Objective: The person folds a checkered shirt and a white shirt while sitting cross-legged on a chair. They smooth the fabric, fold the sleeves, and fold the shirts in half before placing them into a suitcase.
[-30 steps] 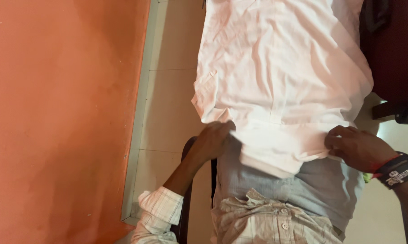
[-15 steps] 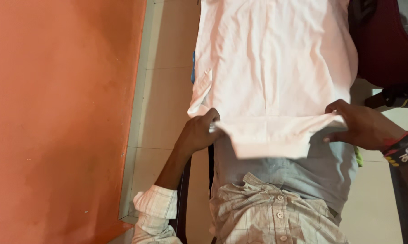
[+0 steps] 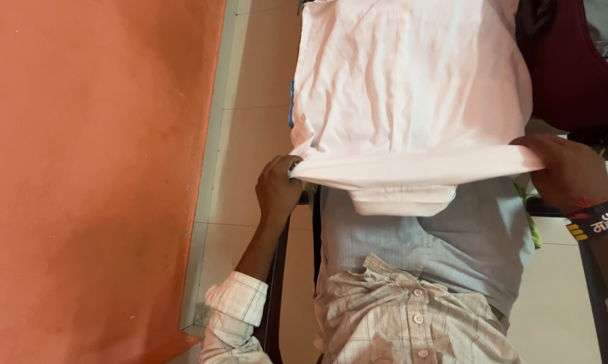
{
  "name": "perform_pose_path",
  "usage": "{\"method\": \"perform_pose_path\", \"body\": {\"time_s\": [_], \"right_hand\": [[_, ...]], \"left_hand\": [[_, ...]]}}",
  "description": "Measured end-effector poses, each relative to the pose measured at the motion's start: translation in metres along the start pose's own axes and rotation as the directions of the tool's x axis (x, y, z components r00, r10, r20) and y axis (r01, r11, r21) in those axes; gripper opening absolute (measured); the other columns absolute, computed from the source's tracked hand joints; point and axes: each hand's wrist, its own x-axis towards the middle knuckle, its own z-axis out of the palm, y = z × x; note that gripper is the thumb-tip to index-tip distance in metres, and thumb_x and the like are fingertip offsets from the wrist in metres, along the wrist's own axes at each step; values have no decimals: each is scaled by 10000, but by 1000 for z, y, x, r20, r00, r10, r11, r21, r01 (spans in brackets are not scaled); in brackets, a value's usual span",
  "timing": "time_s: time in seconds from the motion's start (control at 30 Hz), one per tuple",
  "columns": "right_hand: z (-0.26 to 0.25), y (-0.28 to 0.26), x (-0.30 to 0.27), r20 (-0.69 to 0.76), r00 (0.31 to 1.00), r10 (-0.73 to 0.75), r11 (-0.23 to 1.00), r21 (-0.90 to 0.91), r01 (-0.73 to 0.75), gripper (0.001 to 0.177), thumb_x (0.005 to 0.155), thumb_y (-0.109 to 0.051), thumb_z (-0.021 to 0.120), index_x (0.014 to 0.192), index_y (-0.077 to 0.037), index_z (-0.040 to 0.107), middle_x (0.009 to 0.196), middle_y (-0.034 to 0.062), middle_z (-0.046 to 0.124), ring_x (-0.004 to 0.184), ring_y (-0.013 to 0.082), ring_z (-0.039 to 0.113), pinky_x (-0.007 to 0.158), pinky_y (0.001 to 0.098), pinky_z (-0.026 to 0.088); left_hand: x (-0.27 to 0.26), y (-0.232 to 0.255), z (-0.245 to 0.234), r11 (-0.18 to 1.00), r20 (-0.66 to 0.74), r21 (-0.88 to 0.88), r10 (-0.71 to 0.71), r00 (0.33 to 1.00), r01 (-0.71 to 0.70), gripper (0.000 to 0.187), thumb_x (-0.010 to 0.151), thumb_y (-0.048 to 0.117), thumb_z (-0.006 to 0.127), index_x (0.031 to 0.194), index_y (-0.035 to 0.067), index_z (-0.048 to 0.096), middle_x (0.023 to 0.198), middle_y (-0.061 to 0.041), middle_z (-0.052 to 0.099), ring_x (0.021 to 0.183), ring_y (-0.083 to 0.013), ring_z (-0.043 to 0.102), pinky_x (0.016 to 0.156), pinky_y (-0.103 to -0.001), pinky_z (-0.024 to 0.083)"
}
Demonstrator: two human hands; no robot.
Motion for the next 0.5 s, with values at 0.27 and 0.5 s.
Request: {"method": "perform_pose_path", "body": {"time_s": [0.27, 0.5], "right_hand": [[13, 12, -1, -43, 995, 87, 991, 108, -82, 189, 984, -56, 625, 1140, -93, 725, 982, 139, 739, 887, 330, 721, 856, 433, 573], [12, 16, 2, 3, 992, 130, 972, 199, -128, 152, 1018, -71, 616, 1129, -74, 720, 987, 168, 735, 887, 355, 710, 817, 436, 560]], "left_hand": [[-1, -16, 10, 967, 33, -83, 243, 970, -239, 446, 753, -44, 638, 1161, 111, 727, 1251, -81, 718, 1159, -288, 641, 941, -384, 535], [6, -3, -6, 972, 449, -179, -54, 892, 149, 361, 844, 79, 653, 1203, 88, 690, 953, -177, 749, 821, -353, 721, 798, -417, 545]]}}
